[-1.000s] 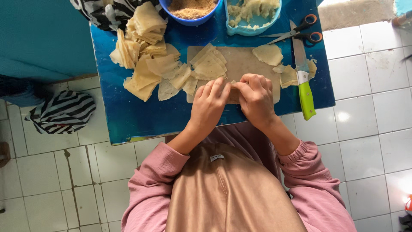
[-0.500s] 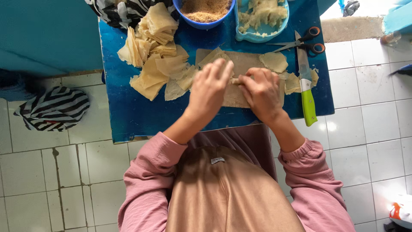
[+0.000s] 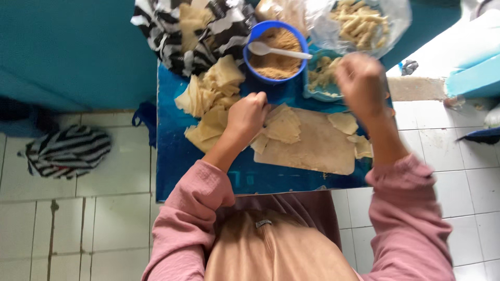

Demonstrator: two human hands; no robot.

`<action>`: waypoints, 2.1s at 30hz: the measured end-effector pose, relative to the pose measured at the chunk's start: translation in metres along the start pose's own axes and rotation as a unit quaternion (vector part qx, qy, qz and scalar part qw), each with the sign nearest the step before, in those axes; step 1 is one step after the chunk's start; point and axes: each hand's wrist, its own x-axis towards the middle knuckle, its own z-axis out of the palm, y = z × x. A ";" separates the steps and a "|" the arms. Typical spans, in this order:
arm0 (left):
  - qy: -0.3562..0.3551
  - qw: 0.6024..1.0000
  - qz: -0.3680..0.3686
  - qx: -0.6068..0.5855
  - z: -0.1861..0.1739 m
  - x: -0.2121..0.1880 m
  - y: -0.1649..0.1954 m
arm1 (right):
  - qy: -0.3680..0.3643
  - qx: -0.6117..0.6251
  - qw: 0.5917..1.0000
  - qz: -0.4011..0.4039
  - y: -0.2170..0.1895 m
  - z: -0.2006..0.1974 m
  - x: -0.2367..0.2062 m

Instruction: The person sits at a small blue table and folds thin square dough wrappers around a portion of filling, pressing the edges closed by hand. They place each finished wrapped piece into a plastic bag and occasionally scoop brown sugar filling from a blue bowl with a spoon.

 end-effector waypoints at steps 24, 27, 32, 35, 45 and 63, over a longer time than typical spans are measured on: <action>-0.059 0.993 0.003 -0.100 0.003 -0.009 -0.003 | -0.240 -0.066 0.957 -0.145 -0.127 -0.009 -0.067; -0.032 0.998 0.019 -0.056 0.010 -0.012 -0.002 | -0.343 -0.119 0.930 -0.061 -0.127 -0.032 -0.080; 0.069 0.991 0.089 0.075 0.020 -0.030 0.033 | -0.195 0.002 0.981 0.012 -0.107 -0.036 -0.063; -0.005 0.993 0.107 0.047 0.027 -0.058 0.063 | -0.071 -0.017 0.997 -0.011 -0.074 -0.002 -0.018; -0.080 0.992 0.096 0.019 0.035 -0.061 0.063 | -0.076 0.117 0.966 0.217 -0.002 0.081 0.080; -0.097 0.991 0.080 0.049 0.053 -0.074 0.071 | 0.001 0.089 0.995 -0.044 -0.096 0.072 0.102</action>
